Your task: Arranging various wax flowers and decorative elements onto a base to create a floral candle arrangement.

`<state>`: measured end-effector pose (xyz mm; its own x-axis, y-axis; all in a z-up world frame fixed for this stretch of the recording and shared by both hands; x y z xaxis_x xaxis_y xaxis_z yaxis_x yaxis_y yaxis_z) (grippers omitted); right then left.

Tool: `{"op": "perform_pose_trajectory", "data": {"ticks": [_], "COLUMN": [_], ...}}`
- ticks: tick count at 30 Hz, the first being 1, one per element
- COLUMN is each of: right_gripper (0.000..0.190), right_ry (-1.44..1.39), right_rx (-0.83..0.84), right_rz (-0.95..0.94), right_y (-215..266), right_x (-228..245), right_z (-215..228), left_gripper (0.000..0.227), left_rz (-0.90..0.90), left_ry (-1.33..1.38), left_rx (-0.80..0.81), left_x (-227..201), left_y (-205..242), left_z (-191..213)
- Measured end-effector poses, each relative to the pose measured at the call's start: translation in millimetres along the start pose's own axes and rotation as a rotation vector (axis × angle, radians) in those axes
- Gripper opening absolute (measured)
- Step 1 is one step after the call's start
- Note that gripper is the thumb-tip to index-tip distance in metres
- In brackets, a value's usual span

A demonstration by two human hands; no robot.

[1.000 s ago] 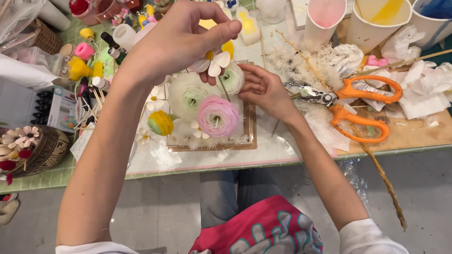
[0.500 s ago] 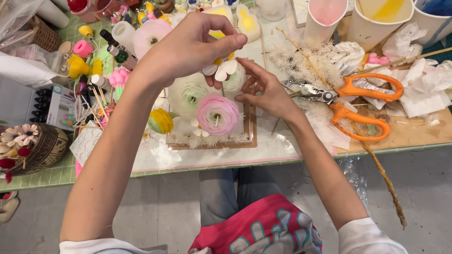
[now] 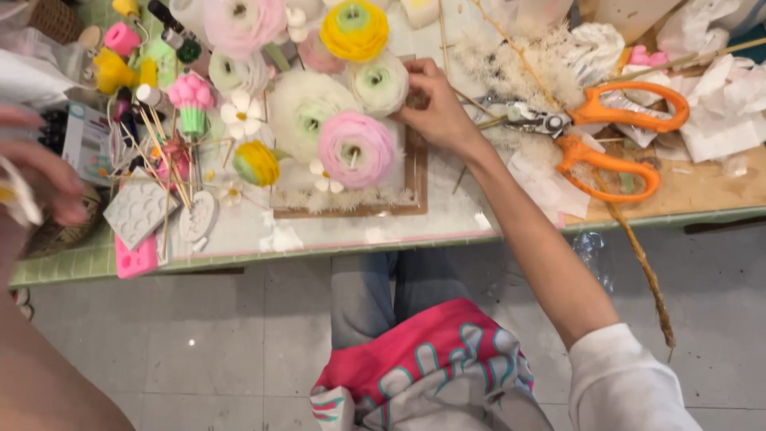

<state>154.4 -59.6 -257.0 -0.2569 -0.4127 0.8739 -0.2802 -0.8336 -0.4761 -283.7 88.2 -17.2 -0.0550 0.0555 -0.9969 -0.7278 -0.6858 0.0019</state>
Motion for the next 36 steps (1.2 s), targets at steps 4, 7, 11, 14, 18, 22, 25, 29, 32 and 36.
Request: {"op": "perform_pose_trajectory", "data": {"ticks": [4, 7, 11, 14, 18, 22, 25, 29, 32, 36], "right_gripper": [0.038, 0.037, 0.033, 0.030, 0.026, 0.022, 0.021, 0.024, 0.024, 0.022], "right_ry": [0.058, 0.105, 0.032, 0.042, 0.103, 0.105, 0.107, 0.035, -0.003, -0.013], "right_rx": [0.013, 0.023, 0.029, 0.017, -0.005, -0.013, -0.045, -0.078, -0.097, -0.114], "right_rz": [0.018, -0.017, -0.015, -0.021, -0.003, 0.036, 0.046, 0.066, 0.050, 0.075], "right_y": [-5, -8, -9, -8, -7, -8, -8, -8, -9, -8], "right_x": [-3, -7, -10, -5, -6, -1, -1, 3, 1, -3], "right_z": [-1, -1, -1, -2, -2, -4, -5, -4, -4, -8], "left_gripper": [0.027, 0.023, 0.021, 0.019, 0.012, 0.010, 0.033, 0.052, 0.057, 0.064], "left_rz": [0.051, 0.038, -0.063, -0.095, -0.434, -0.577, -0.753, -0.561, -0.310, 0.211], "left_ry": [-0.082, -0.201, -0.395, -0.799, -1.561, -1.051, -1.192, -1.277, -1.375, -1.397], "left_rx": [-0.176, -0.360, -0.421, -0.450, -0.642, -0.231, 0.098, 0.277, 0.393, 0.452], "left_x": [28, 53, 76, 56, -10, -19, -11, 20, 15, 0], "left_y": [30, 27, 7, -1, -18, -94, -160, -224, -236, -223], "left_z": [-20, -25, -25, -63, -143, -200, -247, -264, -275, -281]}}
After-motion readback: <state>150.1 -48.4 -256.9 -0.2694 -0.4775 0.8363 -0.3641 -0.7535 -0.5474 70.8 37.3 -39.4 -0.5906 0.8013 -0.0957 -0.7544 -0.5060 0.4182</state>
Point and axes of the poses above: each hand's wrist, its own y-axis away from the middle knuckle, its own z-axis out of the back of the hand, x = y × z, the point moved 2 cm from there along -y, towards the middle knuckle, and after that the axes turned 5 degrees about z, right-handed, at the moved point
